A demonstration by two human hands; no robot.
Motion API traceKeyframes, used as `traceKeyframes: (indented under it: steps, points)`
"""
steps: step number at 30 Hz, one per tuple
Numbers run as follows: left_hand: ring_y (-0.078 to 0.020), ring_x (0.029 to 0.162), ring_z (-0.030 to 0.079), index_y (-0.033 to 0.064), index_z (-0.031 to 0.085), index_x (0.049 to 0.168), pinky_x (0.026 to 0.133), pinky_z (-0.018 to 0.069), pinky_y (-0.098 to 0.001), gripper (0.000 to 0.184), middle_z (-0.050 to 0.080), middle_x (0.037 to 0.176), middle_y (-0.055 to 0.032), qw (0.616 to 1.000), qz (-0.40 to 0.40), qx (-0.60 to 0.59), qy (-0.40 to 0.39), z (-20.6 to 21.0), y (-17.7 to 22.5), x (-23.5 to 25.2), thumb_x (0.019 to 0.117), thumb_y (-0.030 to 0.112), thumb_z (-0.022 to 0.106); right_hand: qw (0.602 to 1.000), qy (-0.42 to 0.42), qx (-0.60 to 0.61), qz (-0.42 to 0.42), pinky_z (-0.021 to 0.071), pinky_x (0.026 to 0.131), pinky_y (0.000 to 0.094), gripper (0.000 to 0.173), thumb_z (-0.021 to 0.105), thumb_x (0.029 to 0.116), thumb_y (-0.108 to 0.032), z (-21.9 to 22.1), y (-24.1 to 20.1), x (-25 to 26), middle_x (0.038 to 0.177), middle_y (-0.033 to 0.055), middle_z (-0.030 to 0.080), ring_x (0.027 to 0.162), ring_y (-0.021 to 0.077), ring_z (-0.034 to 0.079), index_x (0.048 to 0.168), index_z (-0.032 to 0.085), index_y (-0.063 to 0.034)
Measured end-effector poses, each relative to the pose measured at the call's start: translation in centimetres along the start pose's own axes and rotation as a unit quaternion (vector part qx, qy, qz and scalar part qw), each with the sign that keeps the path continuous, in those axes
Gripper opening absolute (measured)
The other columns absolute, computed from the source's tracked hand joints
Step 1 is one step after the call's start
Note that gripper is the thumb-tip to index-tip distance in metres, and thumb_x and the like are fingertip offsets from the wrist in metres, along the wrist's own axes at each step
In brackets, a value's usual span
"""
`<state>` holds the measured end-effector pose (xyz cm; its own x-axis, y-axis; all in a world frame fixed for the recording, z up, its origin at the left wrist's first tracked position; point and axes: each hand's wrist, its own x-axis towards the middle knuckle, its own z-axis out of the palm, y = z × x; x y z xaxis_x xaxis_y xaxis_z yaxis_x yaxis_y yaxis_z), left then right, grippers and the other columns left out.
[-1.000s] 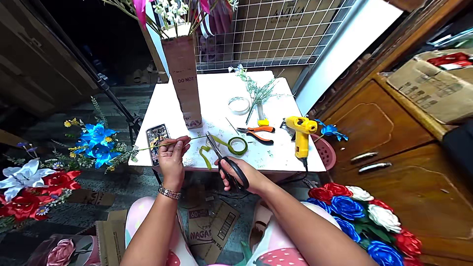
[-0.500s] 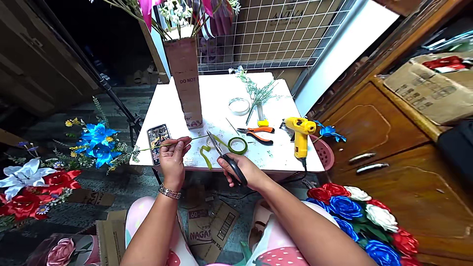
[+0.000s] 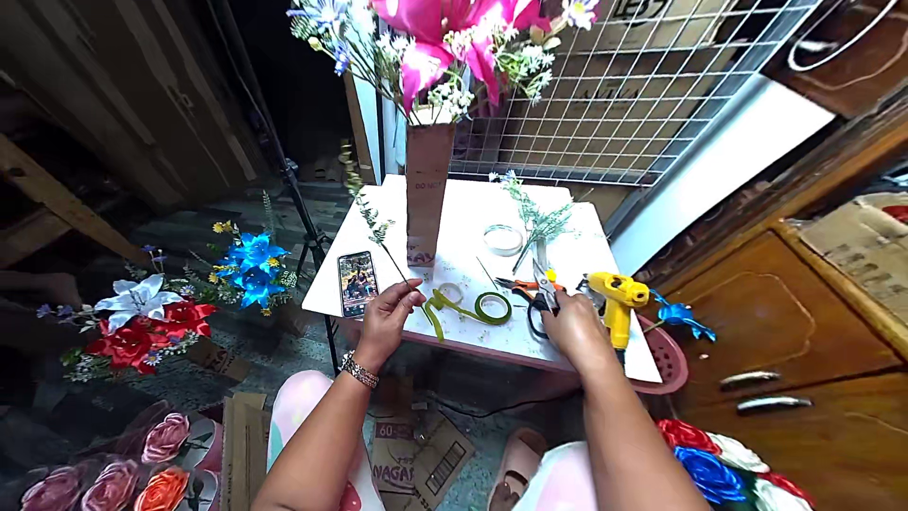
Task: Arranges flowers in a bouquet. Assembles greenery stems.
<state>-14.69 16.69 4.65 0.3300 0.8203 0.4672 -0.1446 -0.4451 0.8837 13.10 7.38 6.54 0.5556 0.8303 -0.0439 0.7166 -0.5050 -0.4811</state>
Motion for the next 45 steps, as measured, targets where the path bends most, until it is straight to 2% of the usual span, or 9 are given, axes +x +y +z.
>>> traceKeyframes:
  steps: [5,10,14,20,24,27,33,38,45]
  points:
    - [-0.0028,0.080,0.065,-0.0051,0.070,0.116,0.077,0.0547,-0.0214,0.025,0.072,0.089,0.0009,1.000,-0.013,-0.018,0.007,-0.1,0.6,0.4,0.1013,0.003,0.051,0.999,0.034,-0.004,-0.033,0.0409,0.108,0.0600,0.033,0.060,0.1007,-0.012,0.1,-0.5,0.1,0.135,0.0355,0.053,0.129,0.0503,0.051,0.125,0.064,0.0112]
    - [-0.0038,0.082,0.065,-0.0071,0.066,0.121,0.077,0.0542,-0.0216,0.029,0.072,0.092,0.0002,0.999,-0.026,-0.021,0.033,-0.8,2.1,0.5,0.1037,0.005,0.046,0.986,0.064,0.050,-0.147,0.0408,0.104,0.0681,0.035,0.061,0.1004,-0.018,1.1,-1.8,-1.1,0.128,0.0353,0.059,0.125,0.0539,0.054,0.123,0.068,0.0080]
    - [-0.0110,0.080,0.070,-0.0098,0.053,0.135,0.076,0.0604,-0.0282,0.034,0.070,0.087,-0.0033,0.993,-0.040,-0.072,0.085,-1.5,3.4,1.2,0.1070,0.005,0.040,0.965,0.002,0.157,-0.208,0.0452,0.106,0.0560,0.037,0.063,0.1008,-0.019,1.4,-5.4,-0.6,0.130,0.0295,0.061,0.123,0.0436,0.059,0.127,0.066,0.0063]
    - [-0.0123,0.075,0.068,-0.0048,0.042,0.148,0.074,0.0612,-0.0303,0.040,0.063,0.086,-0.0036,0.969,-0.086,-0.160,0.165,-2.6,3.6,1.9,0.1092,0.006,0.038,0.915,0.012,0.335,-0.225,0.0497,0.104,0.0437,0.064,0.072,0.0949,-0.018,-1.6,-15.2,3.3,0.143,0.0296,0.052,0.128,0.0347,0.057,0.146,0.045,0.0082]
    - [-0.0115,0.080,0.066,-0.0033,0.035,0.153,0.078,0.0591,-0.0286,0.048,0.062,0.095,-0.0053,0.953,-0.106,-0.205,0.197,-3.3,3.3,2.2,0.1051,-0.003,0.039,0.884,0.032,0.435,-0.166,0.0434,0.108,0.0565,0.104,0.083,0.0862,-0.019,-1.7,-19.9,5.9,0.154,0.0331,0.036,0.135,0.0449,0.046,0.161,0.014,-0.0009]
    - [-0.0111,0.084,0.066,-0.0077,0.036,0.151,0.082,0.0581,-0.0270,0.049,0.062,0.101,-0.0071,0.950,-0.106,-0.208,0.208,-3.7,3.4,2.6,0.1020,-0.008,0.040,0.887,0.053,0.442,-0.124,0.0428,0.106,0.0593,0.117,0.087,0.0822,-0.025,-1.3,-21.8,6.8,0.154,0.0341,0.033,0.131,0.0466,0.047,0.163,0.005,-0.0034]
    - [-0.0150,0.084,0.071,-0.0108,0.053,0.123,0.081,0.0608,-0.0292,0.022,0.069,0.098,-0.0124,0.925,-0.125,-0.248,0.261,-4.1,3.5,3.4,0.1012,-0.010,0.048,0.884,0.110,0.436,-0.128,0.0412,0.111,0.0545,0.115,0.092,0.0757,-0.022,0.4,-23.4,7.8,0.151,0.0324,0.038,0.136,0.0419,0.046,0.159,0.015,0.0006]
    - [-0.0208,0.083,0.074,-0.0067,0.051,0.128,0.076,0.0626,-0.0333,0.025,0.071,0.098,-0.0150,0.916,-0.138,-0.268,0.265,-4.0,3.9,3.4,0.1034,-0.006,0.049,0.876,0.145,0.433,-0.156,0.0422,0.112,0.0475,0.105,0.092,0.0740,-0.018,1.1,-23.7,8.5,0.145,0.0308,0.045,0.133,0.0362,0.050,0.152,0.025,0.0050]
    - [-0.0197,0.084,0.072,-0.0042,0.045,0.141,0.076,0.0620,-0.0335,0.040,0.069,0.096,-0.0134,0.919,-0.147,-0.270,0.248,-4.0,3.8,3.4,0.1013,-0.010,0.049,0.882,0.144,0.416,-0.169,0.0463,0.107,0.0506,0.098,0.088,0.0792,-0.018,1.0,-23.7,7.6,0.137,0.0298,0.055,0.126,0.0370,0.057,0.152,0.026,0.0044]
